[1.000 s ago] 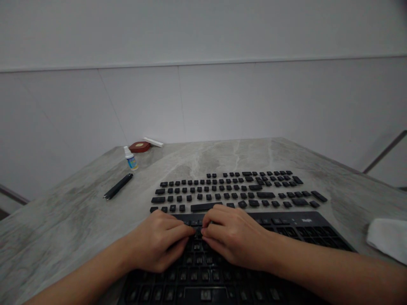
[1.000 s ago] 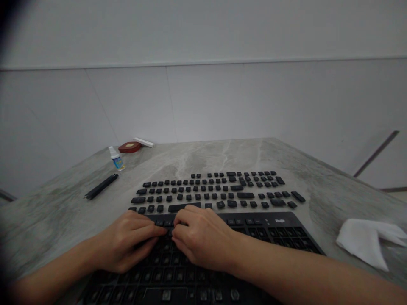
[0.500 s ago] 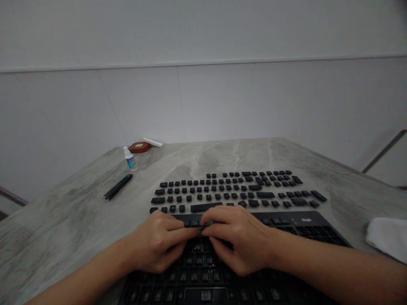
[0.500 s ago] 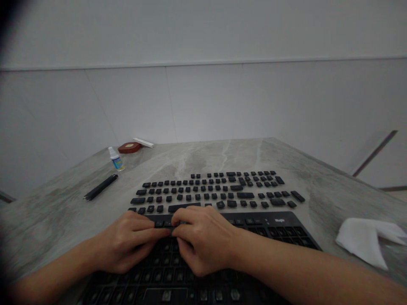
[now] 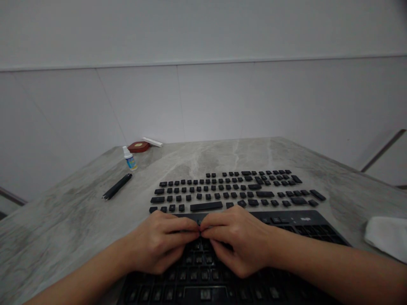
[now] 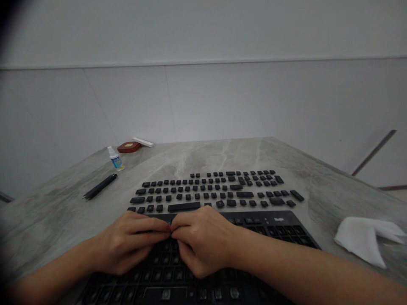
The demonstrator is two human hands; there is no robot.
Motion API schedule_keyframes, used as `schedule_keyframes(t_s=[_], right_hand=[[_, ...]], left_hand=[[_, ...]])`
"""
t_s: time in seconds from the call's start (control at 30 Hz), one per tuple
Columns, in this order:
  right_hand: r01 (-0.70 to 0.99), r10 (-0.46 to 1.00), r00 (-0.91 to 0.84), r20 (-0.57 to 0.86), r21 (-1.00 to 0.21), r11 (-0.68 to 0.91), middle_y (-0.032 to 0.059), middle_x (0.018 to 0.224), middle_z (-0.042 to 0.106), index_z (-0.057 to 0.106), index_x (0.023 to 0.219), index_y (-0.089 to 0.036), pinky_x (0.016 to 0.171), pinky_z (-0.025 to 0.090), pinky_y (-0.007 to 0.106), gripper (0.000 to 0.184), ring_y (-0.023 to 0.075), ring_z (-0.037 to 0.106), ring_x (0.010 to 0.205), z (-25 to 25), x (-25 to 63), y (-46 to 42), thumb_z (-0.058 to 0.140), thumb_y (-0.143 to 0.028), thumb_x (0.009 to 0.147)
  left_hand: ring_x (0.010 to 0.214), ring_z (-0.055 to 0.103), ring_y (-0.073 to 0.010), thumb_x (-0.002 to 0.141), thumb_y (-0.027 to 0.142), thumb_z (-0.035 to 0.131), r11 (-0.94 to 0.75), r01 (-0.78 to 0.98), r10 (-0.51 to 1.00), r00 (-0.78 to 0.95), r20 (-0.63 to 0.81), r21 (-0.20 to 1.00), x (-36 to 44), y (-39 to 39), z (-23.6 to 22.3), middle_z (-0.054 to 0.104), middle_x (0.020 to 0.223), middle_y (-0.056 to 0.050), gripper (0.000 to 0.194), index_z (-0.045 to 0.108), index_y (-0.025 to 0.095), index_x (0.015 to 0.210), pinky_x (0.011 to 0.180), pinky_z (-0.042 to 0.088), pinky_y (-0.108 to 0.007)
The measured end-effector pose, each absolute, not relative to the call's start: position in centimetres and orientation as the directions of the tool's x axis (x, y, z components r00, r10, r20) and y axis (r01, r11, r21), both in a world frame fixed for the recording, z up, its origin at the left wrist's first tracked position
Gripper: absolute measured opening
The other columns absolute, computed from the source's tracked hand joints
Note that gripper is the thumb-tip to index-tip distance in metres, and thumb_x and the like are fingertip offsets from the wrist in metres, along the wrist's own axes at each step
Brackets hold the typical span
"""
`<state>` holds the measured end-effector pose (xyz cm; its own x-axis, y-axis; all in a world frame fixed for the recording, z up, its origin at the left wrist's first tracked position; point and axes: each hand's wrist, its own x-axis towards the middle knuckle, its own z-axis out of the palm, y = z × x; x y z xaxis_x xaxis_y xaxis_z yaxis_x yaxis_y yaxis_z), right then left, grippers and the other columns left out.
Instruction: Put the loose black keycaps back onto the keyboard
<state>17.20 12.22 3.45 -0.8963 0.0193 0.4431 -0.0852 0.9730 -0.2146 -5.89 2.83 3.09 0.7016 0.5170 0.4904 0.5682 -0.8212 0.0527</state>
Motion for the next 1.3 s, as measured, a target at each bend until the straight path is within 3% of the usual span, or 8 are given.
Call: schedule_keyframes(t_s=[0.43, 0.67, 0.87, 1.1, 1.3], right_hand=[[0.004, 0.094, -0.920, 0.381, -0.230, 0.973, 0.0009, 0.068, 0.055, 0.061, 0.066, -0.015, 0.050, 0.036, 0.027, 0.012, 0.0112, 0.047, 0.056, 3.1, 16.5, 11.6, 0.053, -0.015, 0.075], [0.028, 0.089, -0.932, 0.352, -0.175, 0.984, 0.0008, 0.070, 0.056, 0.061, 0.070, -0.014, 0.046, 0.029, 0.029, 0.012, 0.0105, 0.041, 0.053, 3.4, 16.5, 11.3, 0.053, -0.017, 0.078], [0.049, 0.104, -0.938, 0.330, -0.172, 0.984, 0.0013, 0.072, 0.057, 0.062, 0.072, -0.013, 0.048, 0.033, 0.028, 0.013, 0.0108, 0.043, 0.055, 3.7, 16.5, 11.2, 0.053, -0.018, 0.079], [0.042, 0.060, -0.966, 0.250, -0.077, 0.996, 0.0016, 0.072, 0.058, 0.062, 0.072, -0.014, 0.043, 0.026, 0.030, 0.011, 0.0112, 0.039, 0.051, 4.0, 16.6, 11.0, 0.054, -0.018, 0.079], [0.012, 0.066, -0.932, 0.357, -0.152, 0.988, 0.0008, 0.071, 0.058, 0.061, 0.069, -0.015, 0.046, 0.031, 0.027, 0.014, 0.0106, 0.045, 0.053, 2.7, 16.5, 11.4, 0.053, -0.019, 0.080]], left_hand=[[0.081, 0.072, -0.0195, 0.086, 0.003, 0.047, -0.795, 0.586, 0.582, 0.664, 0.470, 0.158, -5.3, 3.4, 3.2, 0.071, 0.108, -0.007, 0.033, 0.064, 0.015, 0.112, 0.058, 0.057, -0.030], [0.080, 0.072, -0.0194, 0.086, 0.003, 0.047, -0.790, 0.593, 0.594, 0.677, 0.434, 0.156, -5.3, 3.2, 3.5, 0.071, 0.108, -0.007, 0.034, 0.065, 0.015, 0.112, 0.058, 0.055, -0.030], [0.079, 0.071, -0.0184, 0.087, 0.004, 0.047, -0.786, 0.599, 0.600, 0.681, 0.419, 0.152, -5.3, 3.1, 3.8, 0.071, 0.107, -0.006, 0.034, 0.065, 0.016, 0.113, 0.058, 0.055, -0.029], [0.078, 0.071, -0.0190, 0.087, 0.005, 0.046, -0.787, 0.607, 0.594, 0.700, 0.396, 0.108, -5.3, 3.0, 3.5, 0.071, 0.108, -0.008, 0.035, 0.064, 0.014, 0.114, 0.058, 0.055, -0.030], [0.079, 0.070, -0.0188, 0.085, 0.004, 0.044, -0.794, 0.591, 0.584, 0.680, 0.444, 0.139, -5.1, 3.1, 3.2, 0.071, 0.105, -0.007, 0.034, 0.064, 0.015, 0.110, 0.059, 0.053, -0.029]])
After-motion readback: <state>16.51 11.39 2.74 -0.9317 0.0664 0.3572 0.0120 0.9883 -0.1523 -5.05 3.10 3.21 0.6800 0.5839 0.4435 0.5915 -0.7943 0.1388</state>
